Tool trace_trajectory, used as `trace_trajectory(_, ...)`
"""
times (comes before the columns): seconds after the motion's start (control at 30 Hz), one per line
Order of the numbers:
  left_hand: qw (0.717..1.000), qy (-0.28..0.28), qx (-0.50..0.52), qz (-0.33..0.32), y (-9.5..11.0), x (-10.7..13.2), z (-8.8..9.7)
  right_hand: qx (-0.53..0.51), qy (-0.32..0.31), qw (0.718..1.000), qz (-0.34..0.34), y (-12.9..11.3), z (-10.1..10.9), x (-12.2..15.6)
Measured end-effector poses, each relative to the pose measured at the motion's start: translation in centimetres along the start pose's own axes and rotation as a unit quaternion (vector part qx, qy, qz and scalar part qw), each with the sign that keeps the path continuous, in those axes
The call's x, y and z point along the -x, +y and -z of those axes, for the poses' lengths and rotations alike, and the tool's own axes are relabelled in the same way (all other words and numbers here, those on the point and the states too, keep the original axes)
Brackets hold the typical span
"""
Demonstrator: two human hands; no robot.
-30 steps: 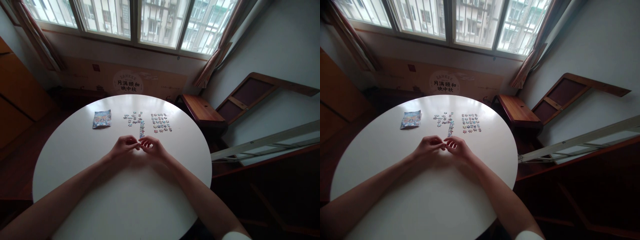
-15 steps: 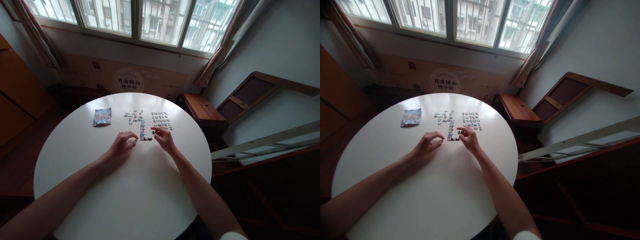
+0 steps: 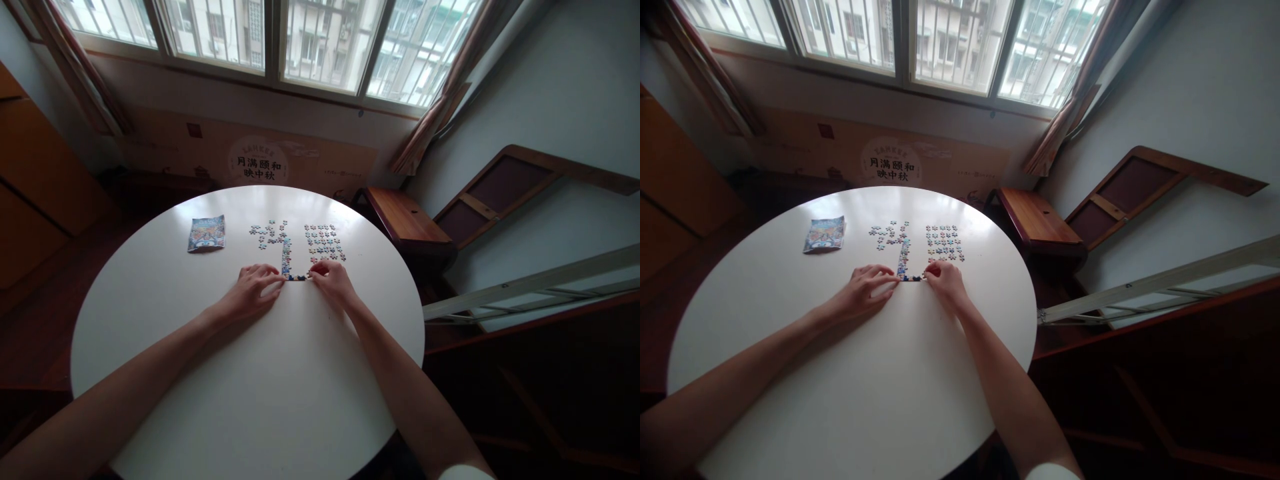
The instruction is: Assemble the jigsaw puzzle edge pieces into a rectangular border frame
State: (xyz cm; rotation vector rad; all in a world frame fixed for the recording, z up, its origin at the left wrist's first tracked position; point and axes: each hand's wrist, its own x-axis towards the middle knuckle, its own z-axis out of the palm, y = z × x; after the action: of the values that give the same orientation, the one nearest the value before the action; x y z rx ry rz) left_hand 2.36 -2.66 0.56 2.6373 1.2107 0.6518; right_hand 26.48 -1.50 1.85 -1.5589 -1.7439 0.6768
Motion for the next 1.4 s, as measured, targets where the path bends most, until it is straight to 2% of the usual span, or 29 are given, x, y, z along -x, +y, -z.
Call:
trace_trajectory(0.17,1.0,-0.001,0.004,-0.002,-0.1,0.0,-0.1,0.008,-0.011,1.0,-0.017,0.3,-0.2,-0.1)
trace_trajectory(0.5,1.0,0.0,0.008,-0.004,-0.1,0.0,0.0,0.086,0.004,0.996,-0.037,-1.1,0.1,0.5)
trace_trajectory(0.7,1.0,-0.003,0.008,-0.002,-0.1,0.0,0.0,0.091,-0.017,0.994,-0.057,-1.1,0.2,0.4)
trace_trajectory(1.4,1.0,0.0,0.011,-0.006,-0.2,0.0,0.0,0.124,-0.005,0.991,-0.041,-0.6,-0.1,0.4)
